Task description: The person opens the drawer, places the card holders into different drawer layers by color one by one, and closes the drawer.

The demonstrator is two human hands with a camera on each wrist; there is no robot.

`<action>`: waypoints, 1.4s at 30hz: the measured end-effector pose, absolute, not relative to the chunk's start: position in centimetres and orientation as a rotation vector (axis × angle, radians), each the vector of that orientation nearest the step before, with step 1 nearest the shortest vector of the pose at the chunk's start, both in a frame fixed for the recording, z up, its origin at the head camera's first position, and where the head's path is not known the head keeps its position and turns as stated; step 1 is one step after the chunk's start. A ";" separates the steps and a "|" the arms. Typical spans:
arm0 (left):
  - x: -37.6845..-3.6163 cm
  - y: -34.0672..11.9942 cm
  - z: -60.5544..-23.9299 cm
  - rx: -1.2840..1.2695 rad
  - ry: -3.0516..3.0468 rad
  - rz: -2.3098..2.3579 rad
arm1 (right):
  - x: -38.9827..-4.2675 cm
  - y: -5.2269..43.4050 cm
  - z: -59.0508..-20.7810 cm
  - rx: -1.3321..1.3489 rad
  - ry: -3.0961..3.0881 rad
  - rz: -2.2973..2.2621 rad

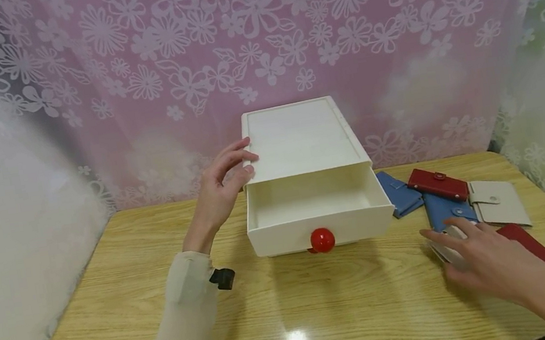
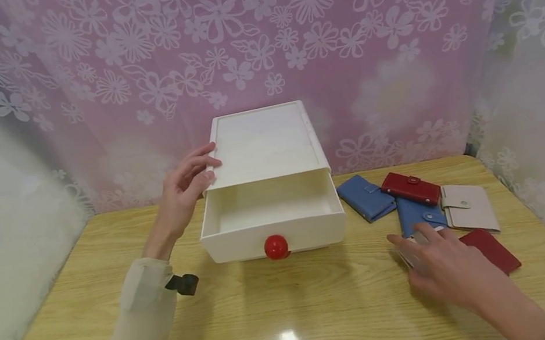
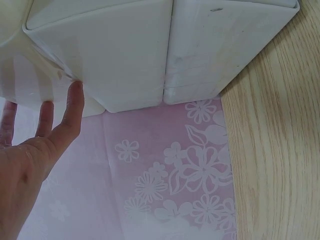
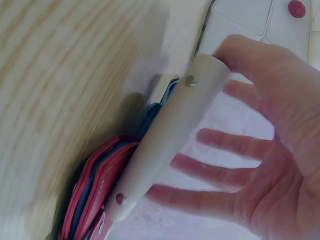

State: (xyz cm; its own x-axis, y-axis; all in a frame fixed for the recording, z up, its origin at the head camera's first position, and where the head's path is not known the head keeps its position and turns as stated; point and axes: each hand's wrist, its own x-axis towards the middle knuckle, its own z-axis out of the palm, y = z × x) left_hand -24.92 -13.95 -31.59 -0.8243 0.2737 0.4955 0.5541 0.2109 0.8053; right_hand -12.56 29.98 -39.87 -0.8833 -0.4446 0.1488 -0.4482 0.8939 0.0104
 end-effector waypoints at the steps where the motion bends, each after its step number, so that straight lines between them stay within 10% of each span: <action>1: -24.9 -14.0 -31.6 -0.784 -2.244 -1.653 | -12.6 30.0 -39.8 0.707 -2.891 0.040; 42: -25.1 -14.0 -31.6 -0.762 -2.241 -1.652 | -12.6 30.4 -38.9 0.814 -2.397 -0.059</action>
